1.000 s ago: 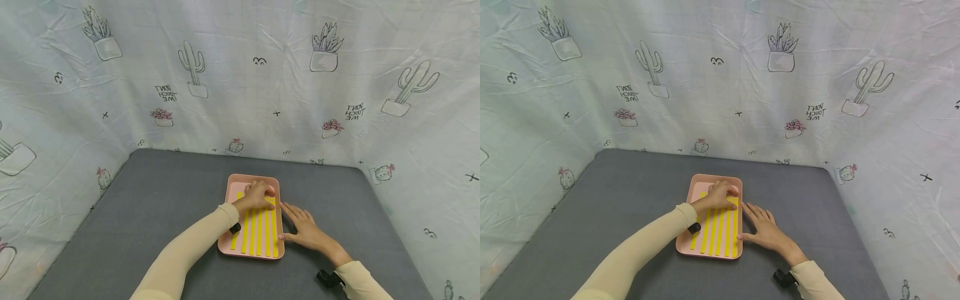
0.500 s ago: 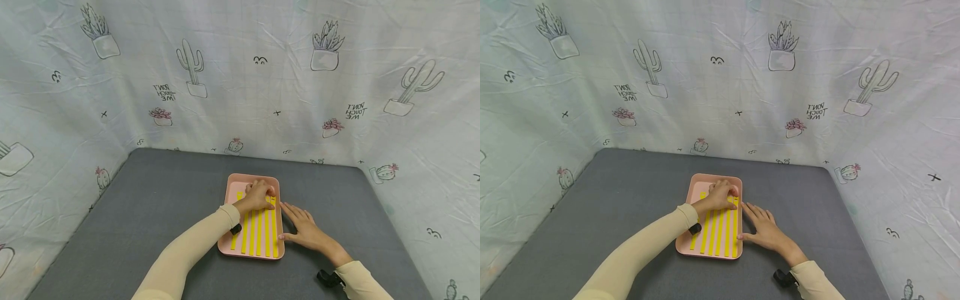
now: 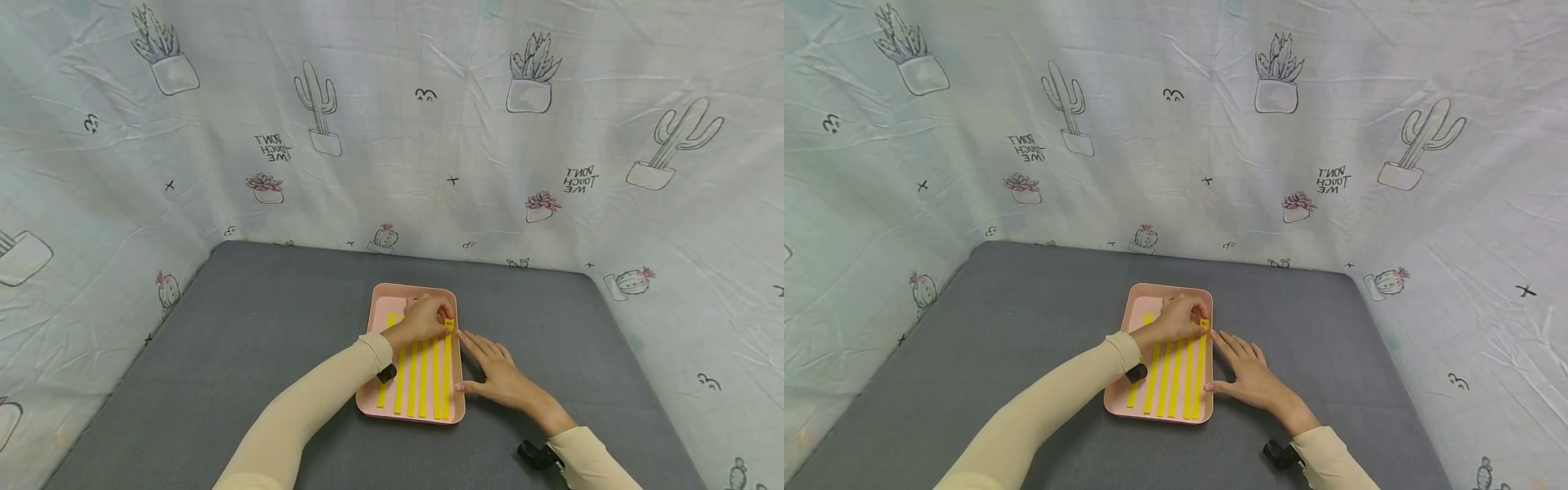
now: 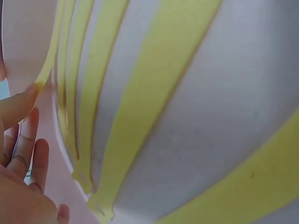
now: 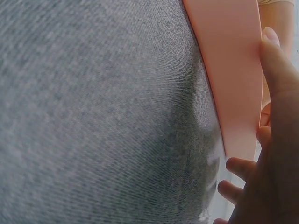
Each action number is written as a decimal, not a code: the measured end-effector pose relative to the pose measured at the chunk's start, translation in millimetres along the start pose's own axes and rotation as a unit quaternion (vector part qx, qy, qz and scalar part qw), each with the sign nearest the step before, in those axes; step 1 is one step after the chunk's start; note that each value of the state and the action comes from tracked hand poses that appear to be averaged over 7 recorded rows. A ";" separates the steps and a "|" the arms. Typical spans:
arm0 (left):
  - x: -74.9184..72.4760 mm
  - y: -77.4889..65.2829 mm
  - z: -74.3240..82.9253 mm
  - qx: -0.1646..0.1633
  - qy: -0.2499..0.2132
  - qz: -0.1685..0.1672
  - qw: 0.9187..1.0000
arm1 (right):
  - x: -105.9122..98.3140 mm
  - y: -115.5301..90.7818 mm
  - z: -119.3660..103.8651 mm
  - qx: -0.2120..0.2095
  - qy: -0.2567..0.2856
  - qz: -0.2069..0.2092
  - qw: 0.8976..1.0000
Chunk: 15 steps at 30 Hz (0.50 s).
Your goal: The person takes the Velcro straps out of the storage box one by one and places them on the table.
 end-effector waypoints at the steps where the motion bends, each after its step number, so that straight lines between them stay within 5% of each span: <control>1: -0.5 -0.1 0.9 0.002 -0.007 -0.001 1.000 | 0.0 -0.1 0.0 0.001 0.002 -0.001 1.000; 15: -11.5 -3.0 12.3 0.040 -0.112 0.000 0.993 | -1.1 -1.4 -2.1 0.002 -0.002 -0.003 1.000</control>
Point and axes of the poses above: each hand's wrist, its own y-axis towards the middle knuckle, its own x-axis out of the palm, z = x × y, the point moved 9 cm from there along y, towards the middle knuckle, and after that the axes turned 14 degrees about z, right-handed, at the moved point
